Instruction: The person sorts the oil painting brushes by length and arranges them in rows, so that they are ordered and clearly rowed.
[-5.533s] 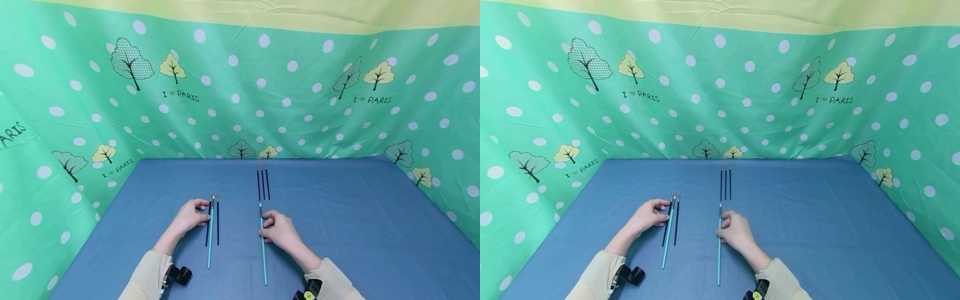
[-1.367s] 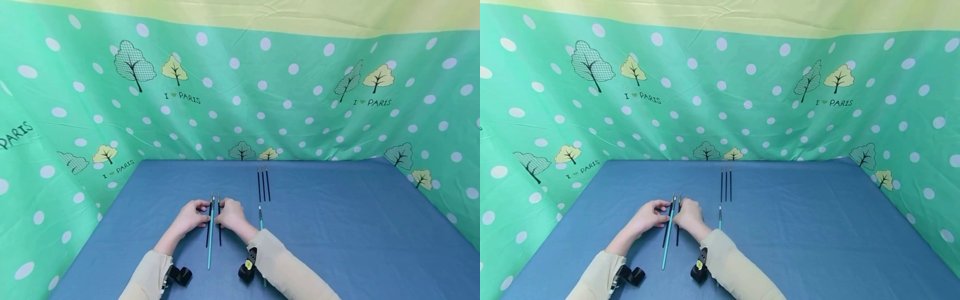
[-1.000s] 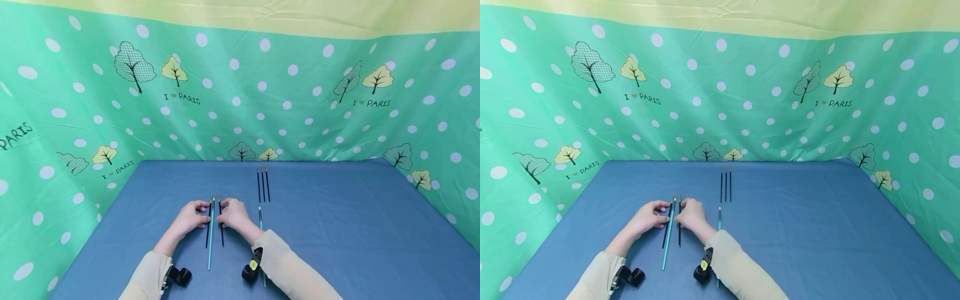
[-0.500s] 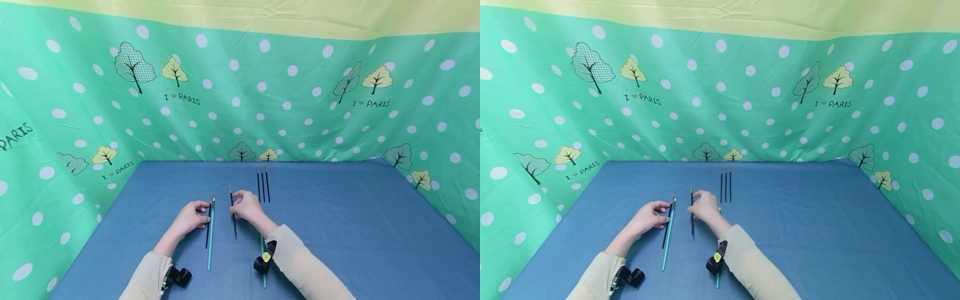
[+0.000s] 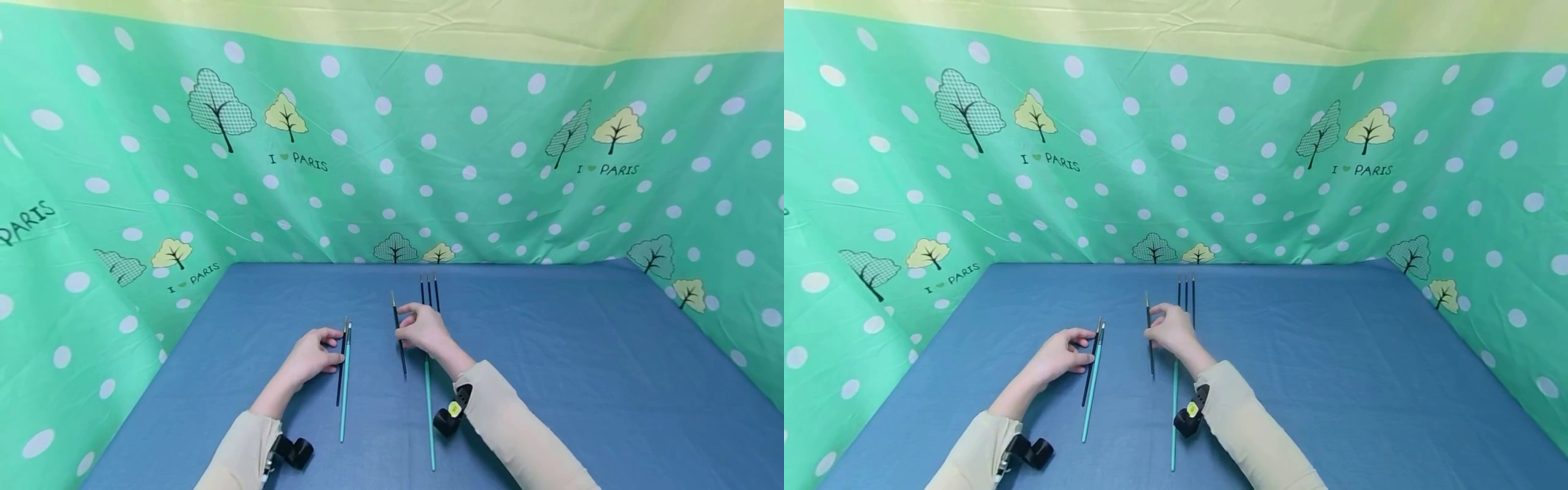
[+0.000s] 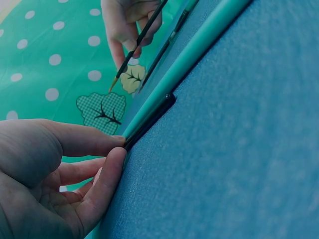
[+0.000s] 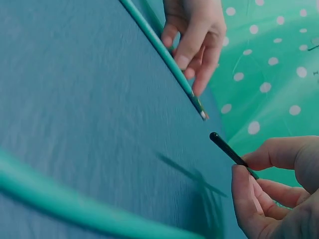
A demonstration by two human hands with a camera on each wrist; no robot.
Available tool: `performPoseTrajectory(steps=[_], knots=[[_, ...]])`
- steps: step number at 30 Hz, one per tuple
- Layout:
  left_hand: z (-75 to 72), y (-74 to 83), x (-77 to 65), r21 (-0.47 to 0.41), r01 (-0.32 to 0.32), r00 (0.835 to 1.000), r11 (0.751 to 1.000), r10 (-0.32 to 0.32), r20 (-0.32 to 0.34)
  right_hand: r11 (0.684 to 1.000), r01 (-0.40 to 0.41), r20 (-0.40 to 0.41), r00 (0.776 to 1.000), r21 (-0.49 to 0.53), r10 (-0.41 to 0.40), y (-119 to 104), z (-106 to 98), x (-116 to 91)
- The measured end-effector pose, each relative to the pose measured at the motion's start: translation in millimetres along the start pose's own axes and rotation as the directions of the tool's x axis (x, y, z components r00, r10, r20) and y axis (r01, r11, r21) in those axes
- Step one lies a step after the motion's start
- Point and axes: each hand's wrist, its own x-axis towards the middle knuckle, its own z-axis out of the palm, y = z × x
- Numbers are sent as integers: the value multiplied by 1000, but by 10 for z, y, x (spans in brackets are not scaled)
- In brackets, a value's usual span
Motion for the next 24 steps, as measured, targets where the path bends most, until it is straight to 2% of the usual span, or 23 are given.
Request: performPoseTrajectory(steps=[24], knots=[[6,-10,-1,-5,-14,1000,1000,14,-8,997,-56,-162,986,-52,46,175,-481,178]])
